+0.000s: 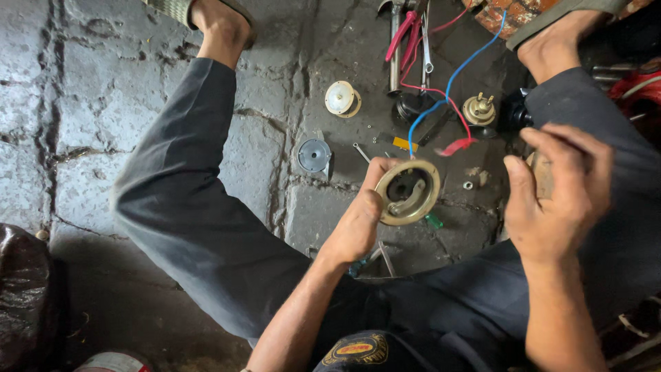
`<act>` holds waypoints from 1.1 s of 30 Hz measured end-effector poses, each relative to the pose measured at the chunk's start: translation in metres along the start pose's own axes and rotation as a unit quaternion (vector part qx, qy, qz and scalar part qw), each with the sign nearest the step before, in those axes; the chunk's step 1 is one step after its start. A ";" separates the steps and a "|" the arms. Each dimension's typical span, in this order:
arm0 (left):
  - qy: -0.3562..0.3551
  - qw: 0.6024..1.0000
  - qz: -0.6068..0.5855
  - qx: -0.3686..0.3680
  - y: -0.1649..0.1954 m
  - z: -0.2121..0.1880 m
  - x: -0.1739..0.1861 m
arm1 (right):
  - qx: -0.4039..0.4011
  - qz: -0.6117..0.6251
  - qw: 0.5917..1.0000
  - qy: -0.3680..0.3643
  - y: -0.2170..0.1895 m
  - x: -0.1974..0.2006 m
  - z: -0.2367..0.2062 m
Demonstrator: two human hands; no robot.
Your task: The person sits on the floor and disassembles a small cylindrical electrical device using a wrench and screwdriver. They remove the top cover, manipulate internal components and wires, and reassemble the device.
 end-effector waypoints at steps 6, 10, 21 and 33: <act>-0.006 0.991 -0.081 0.102 -0.002 -0.009 -0.012 | 0.106 0.152 0.969 -0.163 -0.053 -0.023 0.000; -0.024 0.995 -0.039 0.093 0.021 -0.016 -0.019 | 0.137 0.158 0.952 -0.224 -0.070 -0.035 0.000; -0.039 0.994 -0.032 0.097 0.055 -0.018 -0.026 | 0.116 0.197 0.945 -0.236 -0.076 -0.033 0.002; -0.049 0.986 -0.069 0.145 0.060 -0.023 -0.032 | 0.112 0.253 0.933 -0.232 -0.083 -0.031 0.003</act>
Point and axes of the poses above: each hand's wrist, its own z-axis towards the middle knuckle, its own x-axis out of the back of the hand, y = z × x, the point moved 10 cm from there along z, towards the middle knuckle, and after that the axes turned 12 degrees about z, right-handed, at the moved point
